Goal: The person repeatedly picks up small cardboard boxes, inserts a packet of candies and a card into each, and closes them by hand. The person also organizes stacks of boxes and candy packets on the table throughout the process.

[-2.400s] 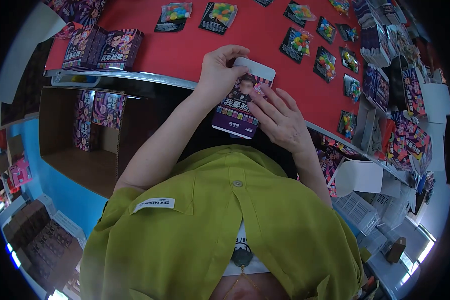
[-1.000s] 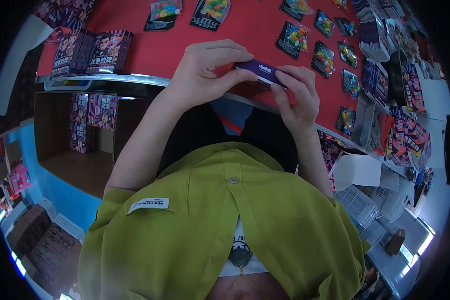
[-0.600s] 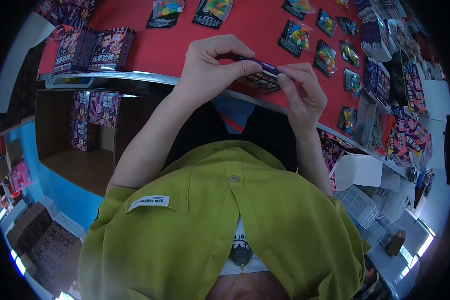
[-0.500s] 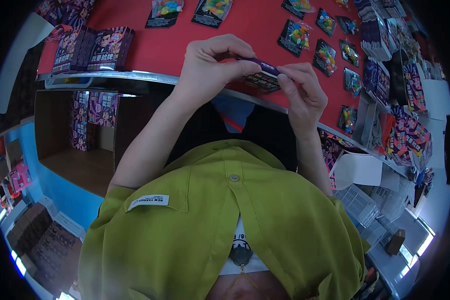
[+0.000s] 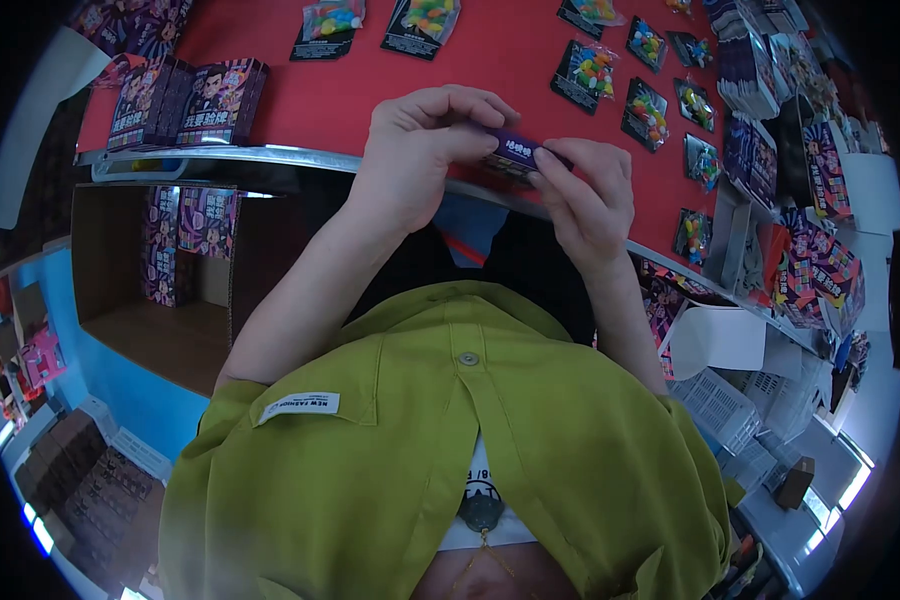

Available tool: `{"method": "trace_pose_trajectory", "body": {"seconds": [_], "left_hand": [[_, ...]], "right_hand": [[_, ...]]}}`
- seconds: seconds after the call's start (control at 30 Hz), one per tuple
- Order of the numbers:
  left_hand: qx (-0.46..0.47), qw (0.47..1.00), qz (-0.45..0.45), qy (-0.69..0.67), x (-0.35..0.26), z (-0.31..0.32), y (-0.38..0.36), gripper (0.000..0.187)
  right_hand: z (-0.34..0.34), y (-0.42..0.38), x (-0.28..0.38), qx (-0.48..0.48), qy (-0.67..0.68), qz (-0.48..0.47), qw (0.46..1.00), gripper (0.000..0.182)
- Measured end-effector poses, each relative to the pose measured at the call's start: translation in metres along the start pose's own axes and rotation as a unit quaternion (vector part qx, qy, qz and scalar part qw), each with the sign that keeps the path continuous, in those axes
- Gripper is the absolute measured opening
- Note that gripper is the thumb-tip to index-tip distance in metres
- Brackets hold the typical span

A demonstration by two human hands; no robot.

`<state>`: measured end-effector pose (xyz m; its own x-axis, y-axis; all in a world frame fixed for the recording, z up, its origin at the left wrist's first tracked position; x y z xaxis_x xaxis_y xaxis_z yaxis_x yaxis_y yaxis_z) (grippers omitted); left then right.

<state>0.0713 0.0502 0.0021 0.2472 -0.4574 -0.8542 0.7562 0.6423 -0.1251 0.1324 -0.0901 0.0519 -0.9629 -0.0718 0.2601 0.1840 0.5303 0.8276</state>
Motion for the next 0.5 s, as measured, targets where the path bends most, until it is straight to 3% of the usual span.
{"method": "trace_pose_trajectory", "body": {"seconds": [0.03,0.1,0.13,0.2,0.23,0.27,0.3,0.33,0.4,0.43,0.5], "left_hand": [[0.007,1.000,0.004,-0.001,0.000,0.004,-0.001,0.018],[-0.134,0.971,0.133,0.146,-0.018,-0.008,-0.010,0.030],[-0.128,0.972,0.137,0.143,-0.021,-0.006,-0.014,0.030],[-0.173,0.965,0.010,0.195,-0.010,-0.022,-0.019,0.046],[-0.171,0.966,0.011,0.194,-0.008,-0.026,-0.017,0.046],[-0.085,0.982,-0.160,0.047,0.022,-0.018,-0.016,0.049],[0.006,0.942,-0.321,-0.102,0.041,0.001,-0.023,0.054],[0.008,0.942,-0.318,-0.103,0.042,0.004,-0.018,0.054],[0.073,0.860,-0.359,-0.357,0.038,0.036,-0.014,0.056],[0.073,0.859,-0.358,-0.358,0.040,0.037,-0.012,0.056],[0.021,0.918,-0.309,-0.247,0.049,0.024,-0.003,0.057]], "right_hand": [[0.000,-0.003,-0.005,-0.005,0.034,0.042,0.999,0.024],[0.000,-0.005,-0.012,-0.012,0.059,0.080,0.995,0.023],[-0.007,-0.004,-0.020,-0.062,0.069,0.115,0.989,0.022],[-0.013,-0.004,-0.027,-0.111,0.079,0.150,0.979,0.021],[-0.015,-0.005,-0.030,-0.138,0.106,0.169,0.970,0.020],[-0.018,-0.005,-0.034,-0.165,0.133,0.187,0.959,0.019],[-0.018,-0.004,-0.033,-0.166,0.132,0.184,0.960,0.019],[-0.011,-0.001,-0.026,-0.123,0.163,0.162,0.966,0.020],[0.000,-0.001,-0.019,-0.047,0.238,0.139,0.960,0.019],[-0.003,-0.001,-0.024,-0.046,0.238,0.139,0.960,0.019],[0.005,-0.005,-0.053,0.056,0.290,0.251,0.922,0.017]]}}
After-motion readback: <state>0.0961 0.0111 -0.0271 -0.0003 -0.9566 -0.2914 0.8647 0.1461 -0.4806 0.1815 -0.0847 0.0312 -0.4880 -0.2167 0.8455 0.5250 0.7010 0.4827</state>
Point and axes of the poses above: each hand's wrist, its own y-axis towards the middle knuckle, its own z-axis out of the palm, x = y × z, the point moved 8 cm from there along y, towards the middle knuckle, and after that the axes turned 12 degrees about -x, right-handed, at the moved point
